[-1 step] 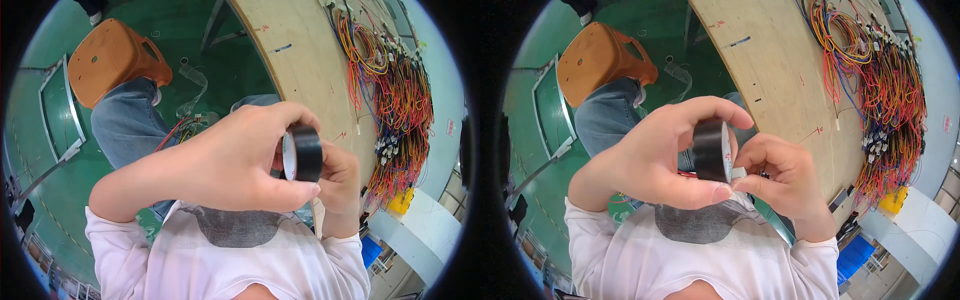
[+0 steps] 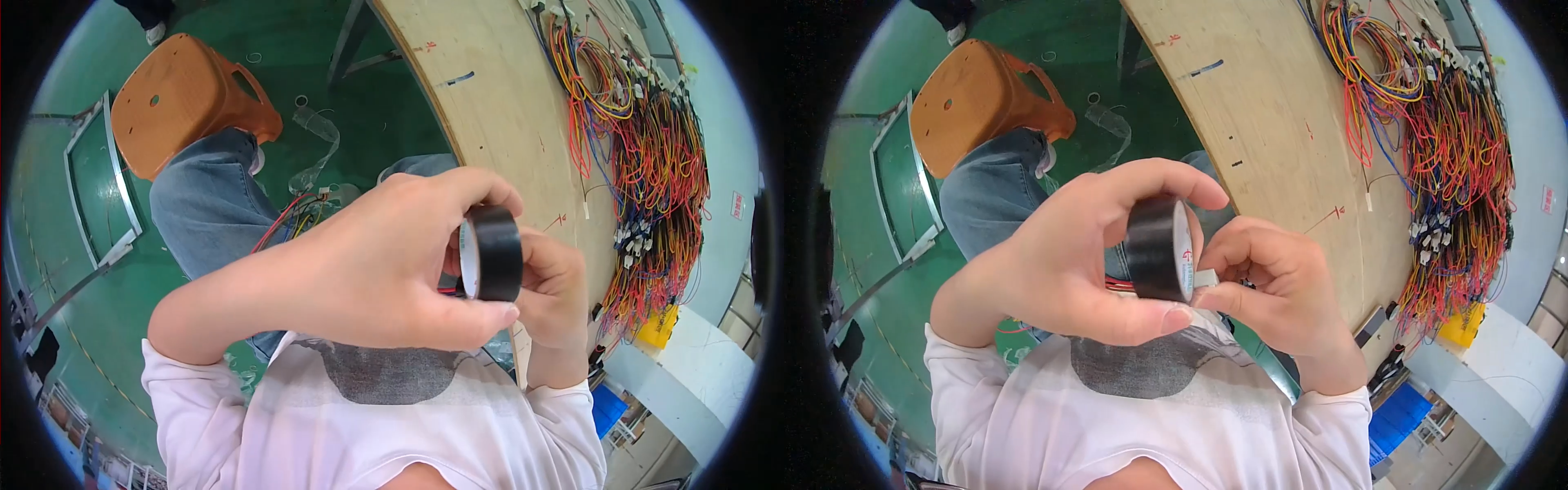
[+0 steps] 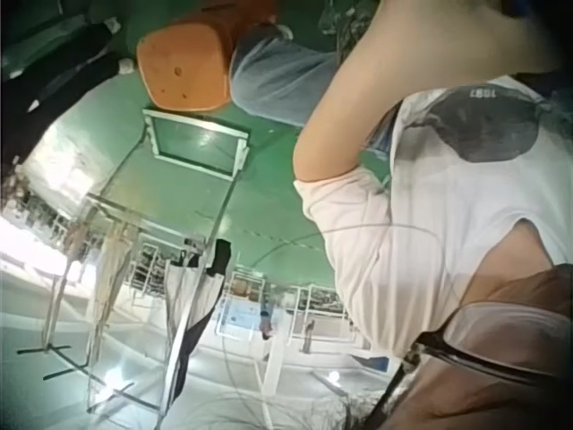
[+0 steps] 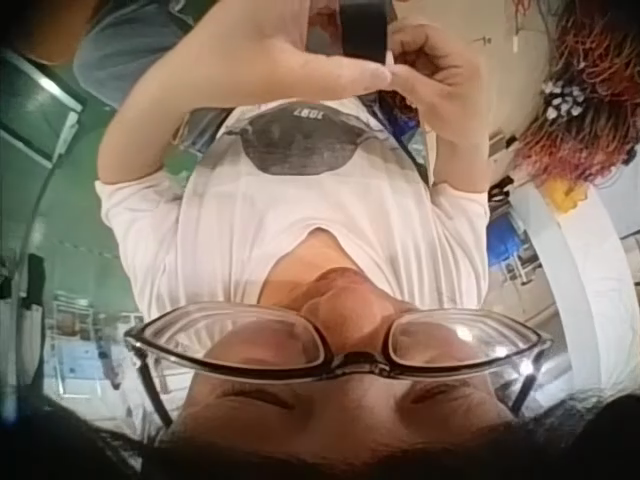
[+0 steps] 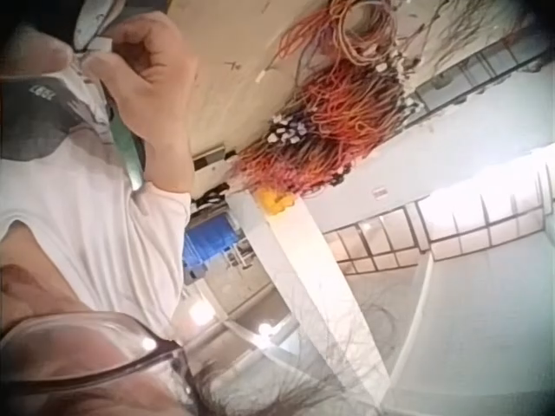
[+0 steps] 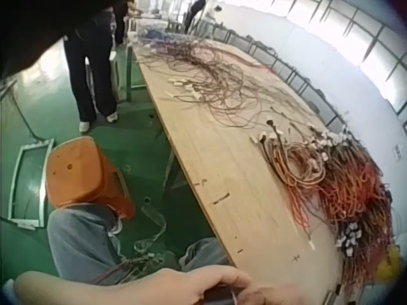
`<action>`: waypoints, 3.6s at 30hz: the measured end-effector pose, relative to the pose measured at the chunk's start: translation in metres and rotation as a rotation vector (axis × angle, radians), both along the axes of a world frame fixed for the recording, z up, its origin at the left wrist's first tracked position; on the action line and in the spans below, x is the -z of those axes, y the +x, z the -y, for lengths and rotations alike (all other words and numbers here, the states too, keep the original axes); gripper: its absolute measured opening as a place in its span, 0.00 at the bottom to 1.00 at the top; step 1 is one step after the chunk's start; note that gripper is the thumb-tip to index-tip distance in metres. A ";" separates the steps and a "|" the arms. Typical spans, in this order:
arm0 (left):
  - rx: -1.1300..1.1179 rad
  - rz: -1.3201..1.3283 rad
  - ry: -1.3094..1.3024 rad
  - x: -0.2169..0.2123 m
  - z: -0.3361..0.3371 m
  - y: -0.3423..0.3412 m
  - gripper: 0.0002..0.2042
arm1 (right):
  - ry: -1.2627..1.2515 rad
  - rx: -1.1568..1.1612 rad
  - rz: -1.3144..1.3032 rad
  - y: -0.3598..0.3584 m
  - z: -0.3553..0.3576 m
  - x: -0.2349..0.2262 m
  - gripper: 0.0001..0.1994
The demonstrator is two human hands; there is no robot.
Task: Manually wrapping electrical tape around wire harness connectors in a factory assembly line.
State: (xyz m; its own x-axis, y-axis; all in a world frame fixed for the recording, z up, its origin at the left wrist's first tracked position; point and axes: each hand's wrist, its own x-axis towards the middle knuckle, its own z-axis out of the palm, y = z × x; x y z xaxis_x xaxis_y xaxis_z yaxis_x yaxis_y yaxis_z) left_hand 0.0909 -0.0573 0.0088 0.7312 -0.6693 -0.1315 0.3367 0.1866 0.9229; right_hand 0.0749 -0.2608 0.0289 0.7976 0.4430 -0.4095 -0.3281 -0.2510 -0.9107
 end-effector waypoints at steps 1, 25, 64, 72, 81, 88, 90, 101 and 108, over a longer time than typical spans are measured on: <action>-0.052 0.172 0.057 0.000 0.000 -0.001 0.30 | 0.059 0.047 -0.039 0.001 -0.001 0.002 0.08; -0.554 1.380 0.671 0.031 0.003 -0.060 0.14 | 0.229 0.120 -0.432 0.031 -0.021 0.013 0.08; -0.808 1.262 0.787 0.044 0.028 -0.059 0.22 | 0.323 0.339 -0.204 0.025 -0.053 0.033 0.08; -0.644 1.292 0.841 0.042 0.021 -0.061 0.15 | 0.338 0.284 -0.154 0.027 -0.046 0.025 0.07; -0.839 0.871 0.653 0.028 0.009 -0.041 0.26 | 0.386 0.232 -0.097 0.027 -0.039 0.017 0.06; -0.468 0.097 0.552 0.014 0.009 -0.033 0.28 | 0.326 0.141 0.026 0.021 -0.039 0.021 0.05; -0.432 0.092 0.463 0.021 0.009 -0.033 0.30 | 0.352 0.088 0.146 0.019 -0.039 0.025 0.05; -0.440 -0.595 -0.372 0.022 0.002 -0.035 0.20 | 0.379 -0.036 0.133 0.020 -0.033 0.011 0.06; -0.505 -0.432 -0.247 0.018 -0.016 -0.028 0.28 | 0.336 0.089 -0.135 0.015 -0.027 0.005 0.06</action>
State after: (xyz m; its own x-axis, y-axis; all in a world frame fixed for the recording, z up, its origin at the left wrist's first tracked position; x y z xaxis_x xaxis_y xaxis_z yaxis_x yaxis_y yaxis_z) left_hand 0.0626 -0.0412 -0.0090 0.8766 -0.3100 -0.3680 0.4806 0.6028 0.6369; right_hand 0.0897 -0.2338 0.0239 0.7880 0.5015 -0.3572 -0.4579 0.0895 -0.8845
